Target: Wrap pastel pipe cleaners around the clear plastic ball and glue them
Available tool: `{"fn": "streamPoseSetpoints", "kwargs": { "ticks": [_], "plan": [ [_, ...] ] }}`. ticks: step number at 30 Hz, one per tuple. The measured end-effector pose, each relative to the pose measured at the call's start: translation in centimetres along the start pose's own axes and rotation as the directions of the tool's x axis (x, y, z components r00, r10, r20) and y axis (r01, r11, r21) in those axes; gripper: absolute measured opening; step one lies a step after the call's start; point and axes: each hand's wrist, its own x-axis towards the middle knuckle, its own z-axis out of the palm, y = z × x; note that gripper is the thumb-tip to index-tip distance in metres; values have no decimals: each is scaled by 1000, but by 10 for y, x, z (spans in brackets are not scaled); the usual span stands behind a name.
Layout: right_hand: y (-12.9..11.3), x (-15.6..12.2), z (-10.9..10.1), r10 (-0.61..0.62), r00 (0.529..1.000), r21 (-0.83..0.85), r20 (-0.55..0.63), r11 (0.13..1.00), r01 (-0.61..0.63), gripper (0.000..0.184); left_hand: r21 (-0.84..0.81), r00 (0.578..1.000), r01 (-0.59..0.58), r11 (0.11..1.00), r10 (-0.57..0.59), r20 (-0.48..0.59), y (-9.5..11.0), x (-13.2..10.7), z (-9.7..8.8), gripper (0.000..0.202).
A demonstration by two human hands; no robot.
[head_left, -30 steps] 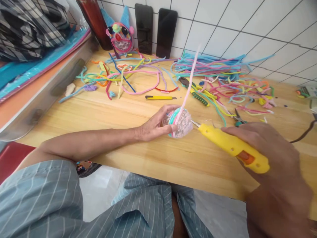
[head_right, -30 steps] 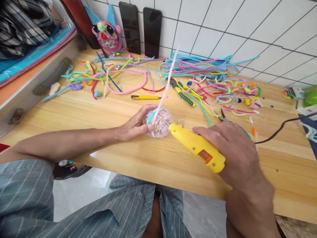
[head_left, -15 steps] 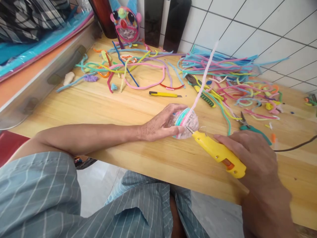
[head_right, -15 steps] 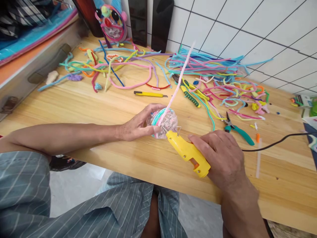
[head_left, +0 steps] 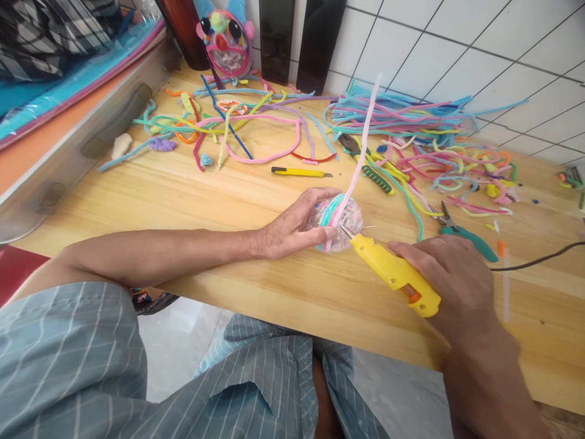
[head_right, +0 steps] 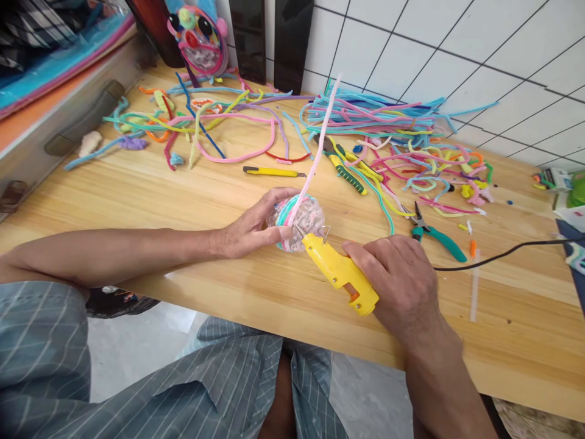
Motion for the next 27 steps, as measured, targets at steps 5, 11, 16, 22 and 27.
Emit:
{"fn": "streamPoseSetpoints", "kwargs": {
  "ticks": [5,11,16,22,27],
  "plan": [
    [-1,1,1,-9,1000,-18,-7,1000,9,19,-19,1000,30,999,-30,-2,1,0,0,75],
    [-2,1,1,0,1000,-27,-3,1000,0,19,-4,999,42,999,-42,2,1,-1,0,77],
    [-2,2,1,-6,1000,-32,-8,999,6,19,5,1000,23,1000,-23,-5,-1,0,0,76],
    [-4,4,0,-12,1000,-54,13,998,13,16,32,1000,4,999,-4,4,-1,0,-1,72],
    [1,2,2,-3,1000,-90,-2,996,3,15,44,999,-48,998,47,20,1,0,-1,71]
  ]
}}
